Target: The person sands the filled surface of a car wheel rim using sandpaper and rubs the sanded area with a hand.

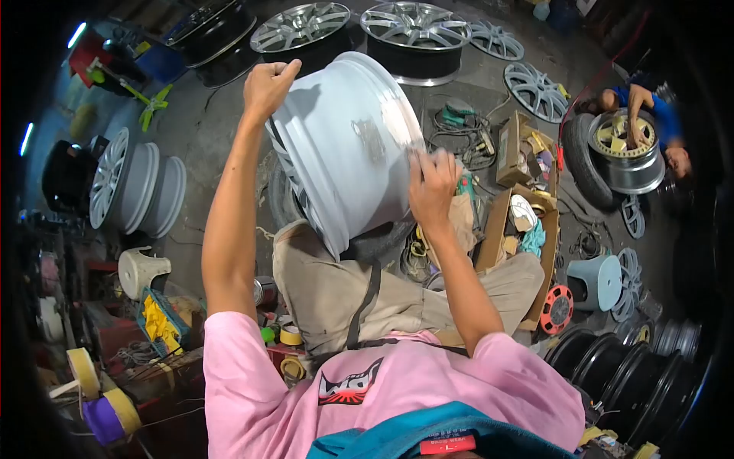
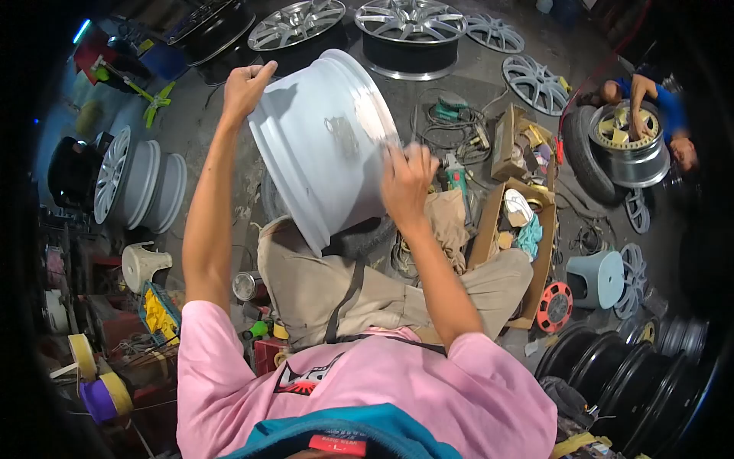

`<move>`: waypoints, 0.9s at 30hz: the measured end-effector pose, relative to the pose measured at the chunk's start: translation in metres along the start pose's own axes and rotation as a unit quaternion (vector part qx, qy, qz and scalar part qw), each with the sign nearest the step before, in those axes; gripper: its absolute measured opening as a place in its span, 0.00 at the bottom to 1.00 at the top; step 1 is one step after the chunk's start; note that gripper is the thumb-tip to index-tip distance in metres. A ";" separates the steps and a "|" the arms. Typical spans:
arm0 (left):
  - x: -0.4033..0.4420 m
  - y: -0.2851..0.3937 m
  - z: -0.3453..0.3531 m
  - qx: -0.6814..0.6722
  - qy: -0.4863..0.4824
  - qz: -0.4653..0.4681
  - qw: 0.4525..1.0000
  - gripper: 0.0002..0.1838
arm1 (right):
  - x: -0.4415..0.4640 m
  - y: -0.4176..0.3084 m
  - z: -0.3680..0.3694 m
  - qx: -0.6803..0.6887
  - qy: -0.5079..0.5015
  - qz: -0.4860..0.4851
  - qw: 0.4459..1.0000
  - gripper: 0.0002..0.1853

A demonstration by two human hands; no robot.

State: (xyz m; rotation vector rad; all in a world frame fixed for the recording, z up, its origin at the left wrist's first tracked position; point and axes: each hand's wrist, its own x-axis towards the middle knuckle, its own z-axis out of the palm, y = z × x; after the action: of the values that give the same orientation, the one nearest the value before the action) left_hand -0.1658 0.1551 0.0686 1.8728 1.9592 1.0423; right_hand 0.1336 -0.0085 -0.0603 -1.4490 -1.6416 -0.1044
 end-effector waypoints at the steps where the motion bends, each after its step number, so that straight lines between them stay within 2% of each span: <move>1: 0.003 0.004 -0.001 -0.010 0.005 0.002 1.000 0.29 | 0.023 -0.004 0.004 -0.003 0.014 -0.023 1.000 0.11; 5: 0.005 0.000 -0.001 -0.007 0.005 0.007 1.000 0.29 | 0.041 -0.009 0.005 -0.013 0.025 -0.058 0.998 0.10; 9: 0.006 -0.003 0.001 0.001 0.006 0.028 1.000 0.29 | 0.006 0.003 -0.001 -0.009 0.005 -0.025 1.000 0.10; 10: 0.003 0.001 0.002 -0.019 0.015 0.009 1.000 0.29 | 0.009 0.001 0.000 -0.012 0.002 -0.017 1.000 0.10; 12: 0.004 0.004 0.002 -0.015 0.006 0.003 1.000 0.29 | 0.041 -0.002 0.011 -0.011 0.037 -0.062 0.997 0.11; 17: 0.005 -0.001 -0.002 0.008 0.002 0.016 1.000 0.29 | 0.017 -0.001 0.001 -0.019 0.021 -0.046 0.999 0.11; 18: 0.004 0.000 0.002 0.000 0.025 0.030 0.999 0.30 | 0.015 0.000 -0.001 -0.030 0.017 -0.045 0.998 0.11; 20: 0.001 0.000 0.003 -0.002 0.007 0.011 1.000 0.30 | 0.008 -0.002 0.000 -0.046 0.006 -0.026 0.999 0.11; 22: 0.005 0.002 0.001 -0.004 0.009 0.012 1.000 0.30 | 0.042 -0.006 0.013 -0.048 0.040 -0.071 0.996 0.12; 27: 0.004 -0.001 0.001 -0.012 0.018 0.016 1.000 0.29 | 0.017 -0.003 0.001 -0.064 0.023 -0.057 0.996 0.13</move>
State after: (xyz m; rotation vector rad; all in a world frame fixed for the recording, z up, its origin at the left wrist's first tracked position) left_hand -0.1664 0.1588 0.0683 1.8920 1.9332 1.1111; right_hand 0.1324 0.0037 -0.0480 -1.4353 -1.7051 -0.3105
